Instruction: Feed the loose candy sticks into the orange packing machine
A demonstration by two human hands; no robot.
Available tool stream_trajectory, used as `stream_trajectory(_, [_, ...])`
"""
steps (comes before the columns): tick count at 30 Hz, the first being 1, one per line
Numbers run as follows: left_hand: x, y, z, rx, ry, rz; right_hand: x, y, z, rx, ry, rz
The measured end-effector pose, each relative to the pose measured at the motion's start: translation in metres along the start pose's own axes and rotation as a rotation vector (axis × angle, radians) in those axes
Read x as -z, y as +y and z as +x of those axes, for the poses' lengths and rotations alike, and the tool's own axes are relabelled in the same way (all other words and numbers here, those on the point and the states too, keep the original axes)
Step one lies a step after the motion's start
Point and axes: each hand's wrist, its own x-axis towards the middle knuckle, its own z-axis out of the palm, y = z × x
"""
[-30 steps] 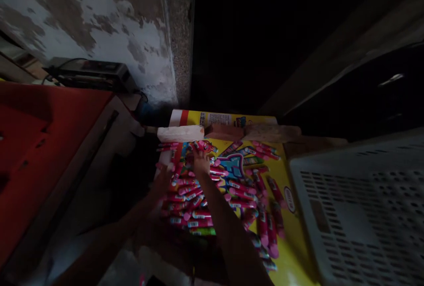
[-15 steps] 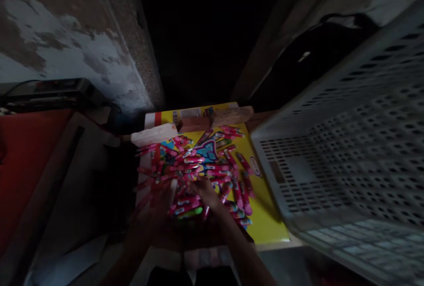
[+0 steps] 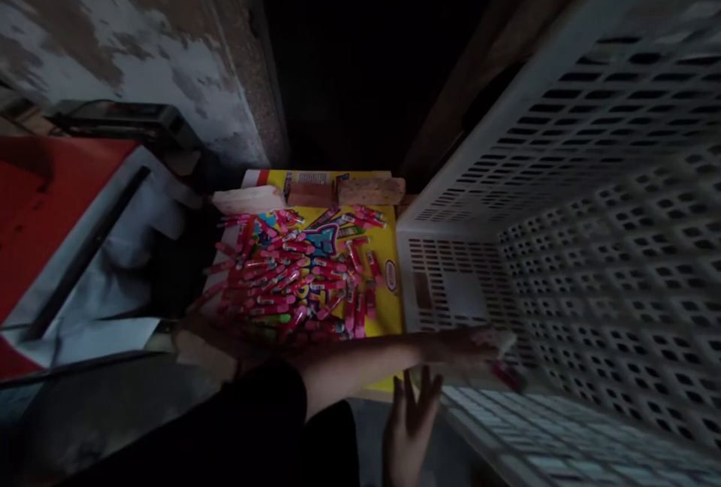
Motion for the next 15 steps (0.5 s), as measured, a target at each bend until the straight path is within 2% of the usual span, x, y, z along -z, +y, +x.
stream_trajectory(1, [0.002, 0.001, 0.007, -0.013, -0.031, 0.017, -0.007, 0.003, -0.005, 0.015, -0.059, -0.018])
stream_trajectory(2, [0.012, -0.002, 0.007, -0.046, -0.060, 0.050, -0.015, 0.006, -0.008, 0.036, -0.113, -0.033])
stream_trajectory(3, [0.031, -0.007, 0.001, -0.093, -0.042, 0.104, -0.025, 0.008, -0.010, 0.060, -0.156, -0.047])
stream_trajectory(5, [0.090, -0.027, -0.031, -0.090, 0.107, 0.284, -0.047, 0.013, -0.007, 0.101, -0.191, -0.068])
stream_trajectory(6, [0.126, -0.040, -0.055, -0.019, 0.227, 0.393, -0.059, 0.015, -0.003, 0.133, -0.197, -0.088])
stream_trajectory(9, [0.229, -0.086, -0.138, 0.387, 0.593, 0.736, -0.105, 0.020, 0.015, 0.364, -0.306, -0.271])
stream_trajectory(11, [0.277, -0.116, -0.190, 0.629, 0.704, 0.873, -0.151, 0.022, 0.024, 0.570, -0.425, -0.477])
stream_trajectory(13, [0.306, -0.142, -0.230, 0.694, 0.606, 0.957, -0.208, 0.021, 0.029, 0.749, -0.535, -0.715])
stream_trajectory(15, [0.323, -0.162, -0.258, 0.653, 0.477, 1.037, -0.268, 0.019, 0.034, 0.930, -0.616, -0.931])
